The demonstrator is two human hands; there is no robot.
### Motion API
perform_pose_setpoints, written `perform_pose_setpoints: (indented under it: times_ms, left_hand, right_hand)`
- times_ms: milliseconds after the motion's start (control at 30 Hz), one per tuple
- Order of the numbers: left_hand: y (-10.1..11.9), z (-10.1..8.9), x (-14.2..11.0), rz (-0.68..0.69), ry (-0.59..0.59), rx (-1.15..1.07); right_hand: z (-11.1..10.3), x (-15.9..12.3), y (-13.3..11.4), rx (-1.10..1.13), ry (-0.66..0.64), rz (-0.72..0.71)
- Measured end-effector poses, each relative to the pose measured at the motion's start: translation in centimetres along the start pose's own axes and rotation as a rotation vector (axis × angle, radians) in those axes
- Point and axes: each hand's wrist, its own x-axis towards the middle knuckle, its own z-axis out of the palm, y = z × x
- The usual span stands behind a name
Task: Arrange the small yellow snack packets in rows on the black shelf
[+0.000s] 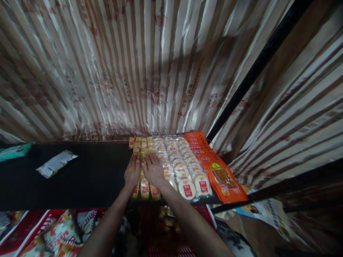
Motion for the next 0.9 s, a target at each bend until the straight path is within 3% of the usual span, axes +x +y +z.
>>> perform_pose_setpoints:
  times_ms: [200, 367, 467, 600, 700, 767, 900]
  left_hand:
    - [0.8, -1.2, -0.1, 0.025, -0.017, 0.039]
    - [1.9, -2.4, -1.2, 0.144, 0.088, 0.085]
    - [2.5, -2.4, -3.6, 0.308, 0.146, 0.056]
    - [3.2, -1.3, -8.8, 0.44, 0.121, -0.049]
    - [3.5, 0.1, -13.1, 0.501, 0.041, -0.109]
    - [3.5, 1.1, -15.5, 0.53, -0.082, -0.116]
    - [1.9, 4.1, -19.1, 0.435, -0.325, -0.069]
  right_hand:
    - [-0.9, 0.2, 0.4, 0.082, 0.045, -0.069]
    - [-1.4, -0.9, 1.3, 0.192, 0.181, -0.086]
    - [-1.8, -2.7, 2.0, 0.281, 0.232, -0.093]
    - [-2.9, -6.1, 3.4, 0.398, 0.295, -0.107]
    - [-4.0, -9.1, 4.7, 0.494, 0.395, -0.064]
    - [-4.3, -11.6, 5.5, 0.567, 0.461, 0.024]
    - [-2.5, -18.0, 6.9, 0.676, 0.532, 0.317]
